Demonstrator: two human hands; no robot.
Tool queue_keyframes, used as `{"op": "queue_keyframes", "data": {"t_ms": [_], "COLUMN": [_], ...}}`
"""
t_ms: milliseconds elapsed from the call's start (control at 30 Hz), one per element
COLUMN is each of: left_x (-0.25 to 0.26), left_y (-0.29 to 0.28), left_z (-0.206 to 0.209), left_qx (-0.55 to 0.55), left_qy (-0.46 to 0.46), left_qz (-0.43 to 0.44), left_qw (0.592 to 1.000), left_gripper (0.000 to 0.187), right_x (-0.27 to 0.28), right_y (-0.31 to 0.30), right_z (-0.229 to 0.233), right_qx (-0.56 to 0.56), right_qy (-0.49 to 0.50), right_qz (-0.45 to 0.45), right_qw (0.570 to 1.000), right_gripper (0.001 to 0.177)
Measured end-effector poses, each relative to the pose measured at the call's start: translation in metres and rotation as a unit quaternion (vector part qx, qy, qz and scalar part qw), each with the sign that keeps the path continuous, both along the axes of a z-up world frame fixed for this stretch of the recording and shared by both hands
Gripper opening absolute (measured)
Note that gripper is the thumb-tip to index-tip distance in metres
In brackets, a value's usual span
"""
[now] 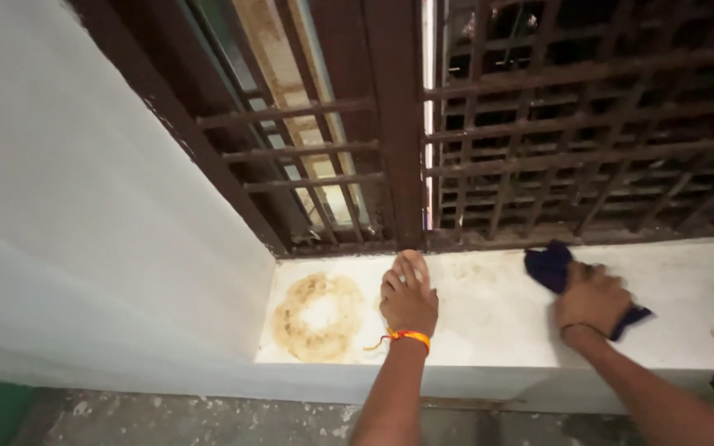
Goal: Cleaning a window sill and rearranging a potted plant.
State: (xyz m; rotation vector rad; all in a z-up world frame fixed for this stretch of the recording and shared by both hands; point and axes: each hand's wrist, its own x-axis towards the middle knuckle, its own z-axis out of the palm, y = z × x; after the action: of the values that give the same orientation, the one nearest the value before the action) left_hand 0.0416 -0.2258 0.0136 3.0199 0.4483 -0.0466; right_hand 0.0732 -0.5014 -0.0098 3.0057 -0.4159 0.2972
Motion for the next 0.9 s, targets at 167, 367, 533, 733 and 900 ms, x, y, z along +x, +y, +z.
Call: {"op": "queue_keyframes", "data": {"t_ms": [167, 367, 533, 733, 900], "left_x": [-0.005, -0.009, -0.005, -0.005, -0.005], "left_y": [-0.001, -0.004, -0.003, -0.009, -0.007], "left_z": [0.003, 0.001, 0.000, 0.008, -0.001], "left_qx": [0.045, 0.060, 0.020, 0.016, -0.001], "left_qy": [-0.059, -0.060, -0.038, -0.011, -0.034], "left_qz": [-0.037, -0.032, 0.001, 0.003, 0.005], "left_qw": [0.997, 0.996, 0.999, 1.000, 0.999], "left_gripper": [0.093, 0.095, 0.099, 0.100, 0.097], "right_x": [-0.039, -0.042, -0.004, 0.032, -0.047], "right_y": [0.042, -0.014, -0.053, 0.008, 0.081], "right_z": [0.022, 0.030, 0.038, -0.041, 0.040], "right_qx": [0.044, 0.098, 0.034, -0.004, 0.098], "right_qy": [0.003, 0.035, 0.040, -0.073, 0.041], "right_qz": [0.249, 0.400, 0.204, 0.052, 0.339], "right_qw": [0.967, 0.911, 0.977, 0.996, 0.935], "right_gripper": [0.047, 0.062, 0.059, 0.047, 0.049]}}
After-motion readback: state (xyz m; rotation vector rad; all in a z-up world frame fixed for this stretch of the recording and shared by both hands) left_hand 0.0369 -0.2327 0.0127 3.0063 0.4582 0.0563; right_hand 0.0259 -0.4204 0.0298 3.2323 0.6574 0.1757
